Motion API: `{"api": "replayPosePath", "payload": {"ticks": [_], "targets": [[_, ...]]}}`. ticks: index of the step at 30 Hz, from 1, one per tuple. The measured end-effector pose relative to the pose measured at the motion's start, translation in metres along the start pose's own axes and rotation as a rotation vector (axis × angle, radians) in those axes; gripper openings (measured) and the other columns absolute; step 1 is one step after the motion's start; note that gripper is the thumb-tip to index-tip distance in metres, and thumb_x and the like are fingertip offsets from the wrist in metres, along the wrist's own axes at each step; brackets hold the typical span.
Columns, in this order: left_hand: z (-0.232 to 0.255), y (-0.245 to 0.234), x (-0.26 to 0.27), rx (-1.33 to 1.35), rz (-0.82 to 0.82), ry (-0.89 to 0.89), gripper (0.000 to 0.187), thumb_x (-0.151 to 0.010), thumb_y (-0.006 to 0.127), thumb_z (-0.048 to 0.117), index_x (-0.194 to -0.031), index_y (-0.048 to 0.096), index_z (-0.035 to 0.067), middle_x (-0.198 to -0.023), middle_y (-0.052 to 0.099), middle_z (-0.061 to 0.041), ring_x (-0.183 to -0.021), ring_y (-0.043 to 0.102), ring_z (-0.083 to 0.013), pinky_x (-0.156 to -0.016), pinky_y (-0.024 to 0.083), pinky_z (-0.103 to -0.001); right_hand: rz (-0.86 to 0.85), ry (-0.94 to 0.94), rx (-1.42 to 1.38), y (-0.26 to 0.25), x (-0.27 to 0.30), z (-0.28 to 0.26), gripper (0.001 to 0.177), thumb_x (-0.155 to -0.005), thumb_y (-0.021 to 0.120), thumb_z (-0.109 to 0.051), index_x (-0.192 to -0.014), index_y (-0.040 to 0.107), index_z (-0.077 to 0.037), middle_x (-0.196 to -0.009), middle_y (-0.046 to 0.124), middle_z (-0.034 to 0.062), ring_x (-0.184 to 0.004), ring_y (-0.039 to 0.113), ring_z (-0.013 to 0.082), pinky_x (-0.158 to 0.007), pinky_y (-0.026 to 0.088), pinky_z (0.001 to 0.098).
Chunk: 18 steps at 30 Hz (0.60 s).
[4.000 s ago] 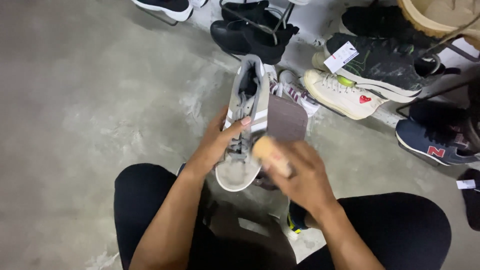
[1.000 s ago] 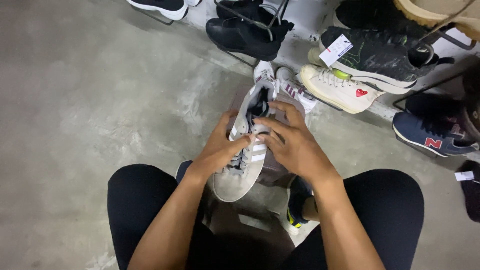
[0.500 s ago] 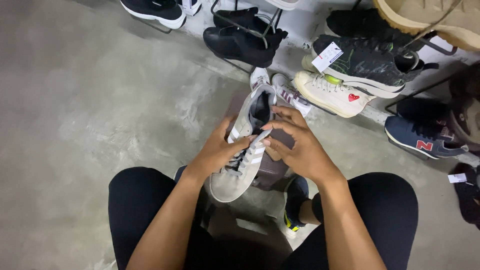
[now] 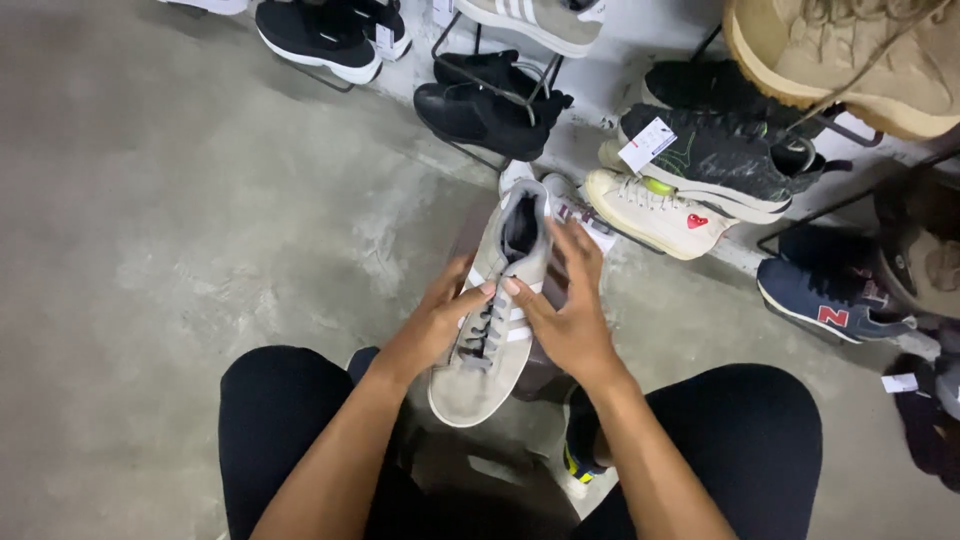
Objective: Cleaning a grey sneaker by brushing it with a small brush while sitting near a shoe rack.
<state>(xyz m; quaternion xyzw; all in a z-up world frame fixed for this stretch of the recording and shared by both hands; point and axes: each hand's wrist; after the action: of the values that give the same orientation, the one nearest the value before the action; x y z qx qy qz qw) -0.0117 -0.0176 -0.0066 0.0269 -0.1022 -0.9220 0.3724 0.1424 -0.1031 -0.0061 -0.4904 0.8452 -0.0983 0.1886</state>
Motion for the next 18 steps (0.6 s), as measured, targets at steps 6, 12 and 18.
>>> {"api": "replayPosePath", "payload": {"ticks": [6,12,18], "targets": [[0.032,0.007,0.01,-0.006,0.048,-0.133,0.085,-0.09,0.065,0.048,-0.153,0.031,0.002,-0.158,0.032,-0.028,-0.148,0.026,-0.0433,-0.118,0.018,-0.058,-0.083,0.328,-0.173,-0.001,-0.005,-0.021,0.101,-0.091,0.073,-0.032,-0.164,0.006,-0.014,-0.152,0.033,0.034,-0.118,0.063,0.0464,-0.093,0.057,0.0538],[0.019,0.003,0.009,0.127,0.255,-0.229,0.093,-0.075,0.085,0.031,-0.149,0.035,0.003,-0.138,0.052,-0.027,-0.129,0.052,-0.0348,-0.109,0.041,-0.049,0.071,0.374,-0.289,0.002,-0.015,0.014,0.054,-0.103,0.054,-0.039,-0.147,0.05,-0.007,-0.144,0.052,0.0269,-0.127,0.057,0.0402,-0.105,0.048,0.0533],[0.031,0.002,0.006,0.163,0.33,-0.221,0.082,-0.078,0.081,0.039,-0.146,0.049,0.005,-0.136,0.059,-0.019,-0.123,0.056,-0.0237,-0.103,0.048,-0.045,-0.162,0.189,0.665,0.013,0.017,0.171,0.067,-0.089,0.063,-0.047,-0.151,0.043,-0.03,-0.149,0.047,0.0154,-0.107,0.068,0.0494,-0.09,0.06,0.0589]]}}
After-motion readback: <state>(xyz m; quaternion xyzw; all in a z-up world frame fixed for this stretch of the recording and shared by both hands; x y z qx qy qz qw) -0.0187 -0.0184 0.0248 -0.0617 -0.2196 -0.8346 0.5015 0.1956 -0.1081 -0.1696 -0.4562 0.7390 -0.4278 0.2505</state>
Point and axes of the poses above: each hand's wrist, its own x-axis away from the middle knuckle, its own y-axis out of the palm, z = x × y
